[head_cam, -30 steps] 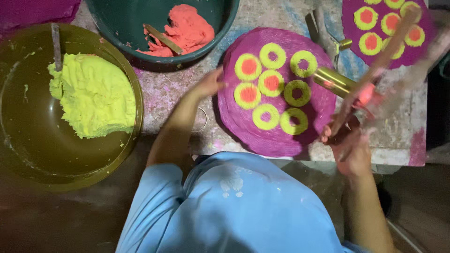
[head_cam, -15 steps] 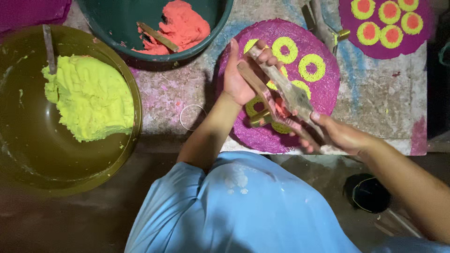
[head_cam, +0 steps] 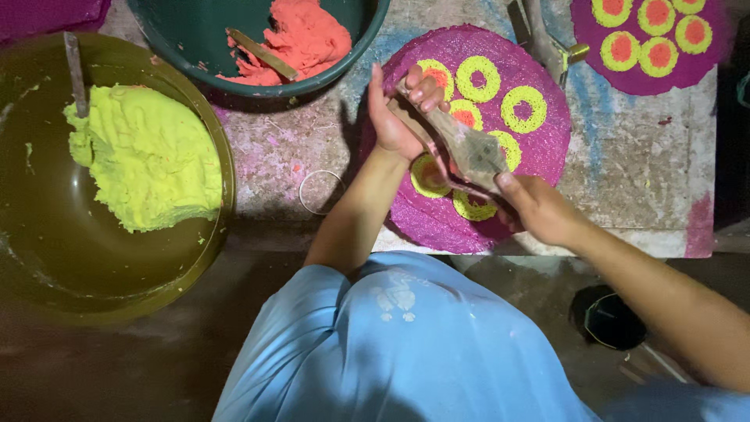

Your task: The person scoops pink paste from a bowl into a wooden hand extruder press and squeezes the press to extrude ring-shaped paste pieces onto pink discs, building up flower decorations, refilling the press with more paste as it empties.

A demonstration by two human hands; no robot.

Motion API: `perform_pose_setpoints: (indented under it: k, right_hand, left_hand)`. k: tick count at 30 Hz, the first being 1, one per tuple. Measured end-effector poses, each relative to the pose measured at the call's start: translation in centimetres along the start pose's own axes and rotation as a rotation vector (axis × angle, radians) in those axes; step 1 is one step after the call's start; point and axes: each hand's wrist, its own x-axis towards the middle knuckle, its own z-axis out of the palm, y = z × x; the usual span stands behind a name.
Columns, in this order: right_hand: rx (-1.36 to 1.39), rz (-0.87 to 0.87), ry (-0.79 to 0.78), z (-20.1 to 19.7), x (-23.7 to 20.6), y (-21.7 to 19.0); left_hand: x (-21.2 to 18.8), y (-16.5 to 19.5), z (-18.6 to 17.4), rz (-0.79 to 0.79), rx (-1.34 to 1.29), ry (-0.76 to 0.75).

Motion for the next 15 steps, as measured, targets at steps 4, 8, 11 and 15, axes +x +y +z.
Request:
perform_pose_setpoints:
  k: [4,8,11,15]
  right_hand:
    - [-0.15,-0.062,0.091,-0.3,0.6,0.3]
    - [-0.154,-0.205,0.161,0.9,0.5,1.0]
    - [0.135,-0.037,-0.121,-0.4,-1.9,2.3]
    - [0.161,0.084,-0.059,-2.6,-5.6,4.1]
  left_hand:
    - [0.6,-0.3,1.3,0.023,0.008,-0.046]
    - [0.3,0.8,3.7,0.031,0.186,-0.12]
    - [-0.5,-0.3,5.0,-0.03,0.136,-0.084]
    - [-0.5,-4.7,4.6,-0.074,0.063,-0.047]
